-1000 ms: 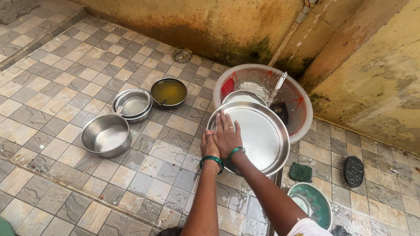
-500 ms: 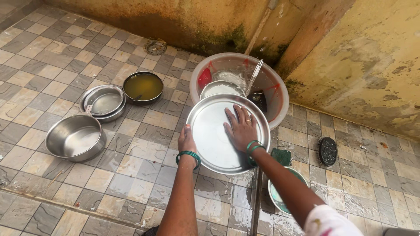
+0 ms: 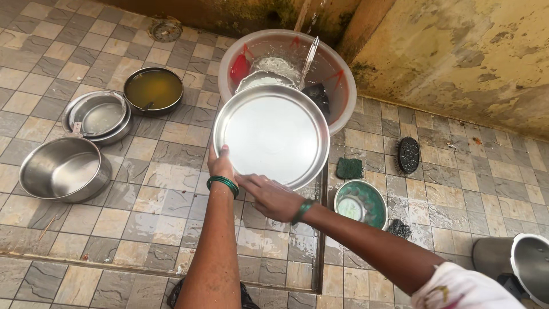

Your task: The person scrubs a metal plate with a sponge and soap, then rinses it in a large basin of water. They proceed to wash several metal cups, a ladle, and a red plastic container, rinsing each item thoroughly before placing them aside.

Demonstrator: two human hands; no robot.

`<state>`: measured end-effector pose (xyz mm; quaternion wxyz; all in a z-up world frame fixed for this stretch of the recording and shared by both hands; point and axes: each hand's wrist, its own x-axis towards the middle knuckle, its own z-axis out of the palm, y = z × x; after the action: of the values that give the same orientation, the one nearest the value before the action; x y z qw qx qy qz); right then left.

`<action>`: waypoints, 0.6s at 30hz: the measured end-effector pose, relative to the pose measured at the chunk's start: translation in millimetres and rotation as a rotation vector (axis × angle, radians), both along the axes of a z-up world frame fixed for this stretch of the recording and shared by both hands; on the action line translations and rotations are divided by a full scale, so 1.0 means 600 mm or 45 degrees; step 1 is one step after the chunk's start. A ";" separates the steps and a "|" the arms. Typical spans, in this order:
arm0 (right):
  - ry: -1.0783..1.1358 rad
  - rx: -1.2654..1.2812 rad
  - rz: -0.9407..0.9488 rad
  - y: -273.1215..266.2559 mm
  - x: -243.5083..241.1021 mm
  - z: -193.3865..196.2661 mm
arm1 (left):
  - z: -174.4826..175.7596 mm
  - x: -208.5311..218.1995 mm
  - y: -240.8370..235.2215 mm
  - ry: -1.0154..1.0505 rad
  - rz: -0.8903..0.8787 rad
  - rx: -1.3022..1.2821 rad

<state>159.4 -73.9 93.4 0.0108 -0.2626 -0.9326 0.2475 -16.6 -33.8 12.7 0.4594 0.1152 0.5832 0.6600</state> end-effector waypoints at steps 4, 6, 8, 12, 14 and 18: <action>-0.103 0.352 -0.144 -0.043 0.141 0.024 | -0.022 0.020 -0.014 -0.194 0.026 -0.076; -0.103 0.308 -0.241 -0.049 0.135 0.031 | -0.025 0.027 -0.007 0.016 0.066 -0.038; -0.056 0.300 -0.412 -0.065 0.084 0.025 | -0.027 0.043 0.003 0.099 0.102 -0.034; 0.304 0.535 -0.722 -0.098 -0.048 -0.020 | -0.036 0.048 -0.004 -0.012 0.203 0.129; 0.297 0.524 -0.535 -0.100 -0.049 -0.042 | -0.043 0.026 -0.017 -0.054 0.214 0.177; 0.162 0.562 -0.210 -0.036 0.112 -0.030 | -0.040 0.004 0.007 -0.142 0.187 0.033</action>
<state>226.6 -95.6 75.6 0.1467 -0.3129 -0.9369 0.0518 -14.0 -29.4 -11.1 0.4399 0.0411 0.5550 0.7048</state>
